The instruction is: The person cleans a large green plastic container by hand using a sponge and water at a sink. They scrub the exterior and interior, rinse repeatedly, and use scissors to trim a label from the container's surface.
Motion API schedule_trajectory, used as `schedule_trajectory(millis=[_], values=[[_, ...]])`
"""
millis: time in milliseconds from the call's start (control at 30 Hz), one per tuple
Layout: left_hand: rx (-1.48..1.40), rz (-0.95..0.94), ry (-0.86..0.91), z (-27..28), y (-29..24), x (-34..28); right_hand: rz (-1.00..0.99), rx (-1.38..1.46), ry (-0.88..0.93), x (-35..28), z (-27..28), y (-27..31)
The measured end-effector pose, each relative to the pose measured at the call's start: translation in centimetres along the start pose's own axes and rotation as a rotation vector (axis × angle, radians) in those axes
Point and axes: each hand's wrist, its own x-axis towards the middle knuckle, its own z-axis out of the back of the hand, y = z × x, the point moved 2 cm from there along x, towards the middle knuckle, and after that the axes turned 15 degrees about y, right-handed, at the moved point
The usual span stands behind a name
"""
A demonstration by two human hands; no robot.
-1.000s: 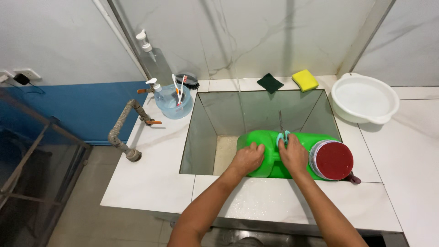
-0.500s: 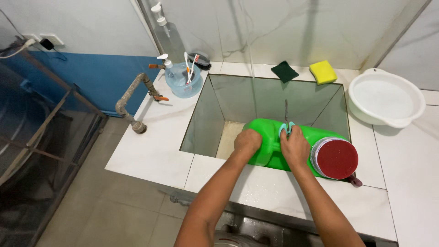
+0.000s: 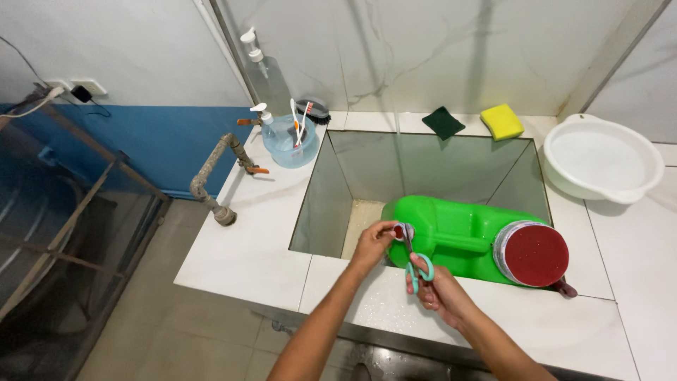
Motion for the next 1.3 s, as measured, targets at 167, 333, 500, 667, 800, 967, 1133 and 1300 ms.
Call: schedule_trajectory(millis=[167,333,500,667,800,967,1133,1300], values=[[-0.094,0.044,-0.082,-1.1,0.6,0.3,0.021,-0.024,-0.175,2.0,-3.5,0.0],[0.046,0.013,-0.177,-1.6,-1.2,0.1,0.052,-0.162,-0.233,2.9,-4.0,-1.5],[0.359,0.027,-0.227,-1.5,-1.9,1.1,-0.03,-0.453,-0.282,1.5,-0.3,1.8],[0.049,0.216,-0.286,-2.2,0.0,1.4,0.381,-1.187,-0.878,-1.5,7.6,9.5],[-0.187,0.406,-0.258,-2.0,1.6,2.2,0.425,-1.362,-1.028,-2.3,12.4,10.9],[0.678,0.326,-0.128,-1.1,4.1,0.5,0.438,-1.41,-1.109,-1.9,13.6,6.9],[0.914,0.297,-0.155,2.0,6.9,-0.3,0.631,-1.381,-1.172,-1.0,14.2,9.8],[1.122,0.238,-0.258,12.5,4.1,3.5,0.433,-0.871,-1.035,-4.7,18.6,9.5]])
